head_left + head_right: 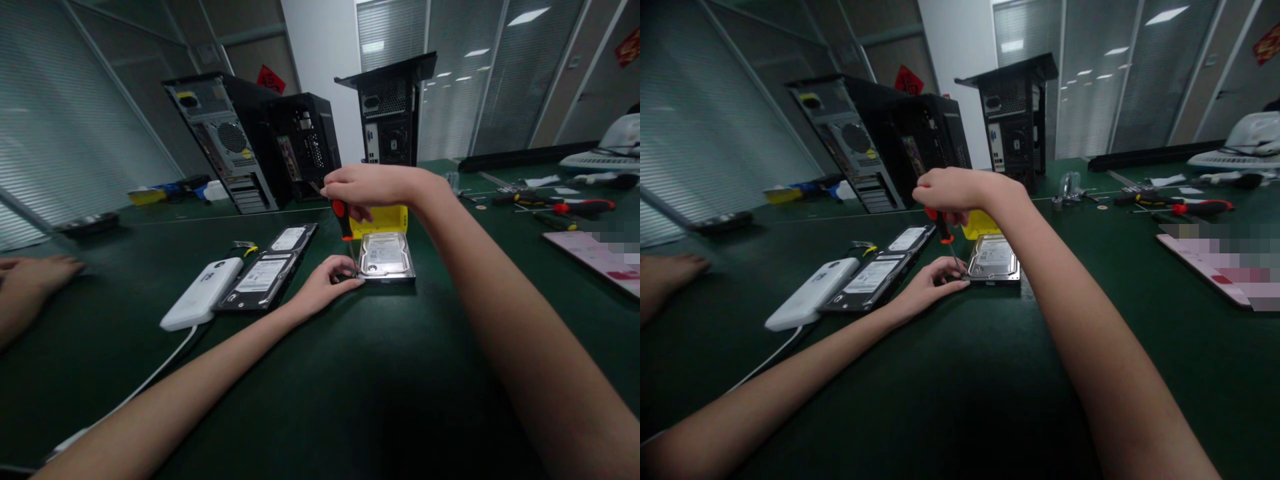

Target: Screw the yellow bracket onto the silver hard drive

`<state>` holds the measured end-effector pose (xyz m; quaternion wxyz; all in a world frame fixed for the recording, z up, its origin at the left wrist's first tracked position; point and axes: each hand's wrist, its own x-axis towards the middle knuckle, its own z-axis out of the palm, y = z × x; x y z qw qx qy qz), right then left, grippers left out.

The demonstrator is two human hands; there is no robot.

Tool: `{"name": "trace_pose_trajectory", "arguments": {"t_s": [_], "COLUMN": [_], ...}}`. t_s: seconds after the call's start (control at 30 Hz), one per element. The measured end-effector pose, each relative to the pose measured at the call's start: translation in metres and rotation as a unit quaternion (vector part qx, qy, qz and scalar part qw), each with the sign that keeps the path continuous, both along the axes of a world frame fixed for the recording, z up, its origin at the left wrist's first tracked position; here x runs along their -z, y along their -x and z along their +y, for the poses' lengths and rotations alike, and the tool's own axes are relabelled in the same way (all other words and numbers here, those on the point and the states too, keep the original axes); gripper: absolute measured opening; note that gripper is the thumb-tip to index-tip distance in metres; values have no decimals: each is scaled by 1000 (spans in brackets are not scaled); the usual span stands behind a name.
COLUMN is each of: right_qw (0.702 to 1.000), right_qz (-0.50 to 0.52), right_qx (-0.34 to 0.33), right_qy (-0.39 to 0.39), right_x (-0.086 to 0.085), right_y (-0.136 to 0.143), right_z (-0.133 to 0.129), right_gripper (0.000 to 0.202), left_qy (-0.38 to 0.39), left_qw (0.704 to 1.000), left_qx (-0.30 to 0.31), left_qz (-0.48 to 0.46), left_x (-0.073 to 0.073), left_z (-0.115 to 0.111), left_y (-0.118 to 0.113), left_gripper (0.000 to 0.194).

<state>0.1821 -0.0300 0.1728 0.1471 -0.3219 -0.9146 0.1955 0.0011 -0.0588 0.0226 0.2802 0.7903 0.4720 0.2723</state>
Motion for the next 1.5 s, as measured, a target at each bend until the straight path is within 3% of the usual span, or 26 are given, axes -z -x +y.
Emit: {"name": "trace_pose_trajectory", "arguments": {"t_s": [0.83,1.5], "right_qw": [999,994], "right_qz": [15,28], "right_qx": [-6,35], "right_qy": [-35,-100], "right_x": [1,3], "right_y": [-2,-6], "right_z": [4,-1], "right_gripper": [36,44], "left_qy": [-5,0], "left_qw": [1000,1000], "left_qx": [5,4], "left_qz": [0,-5], "left_x": [2,3], "left_z": [1,2], "left_y": [1,1], "left_gripper": [29,29]}}
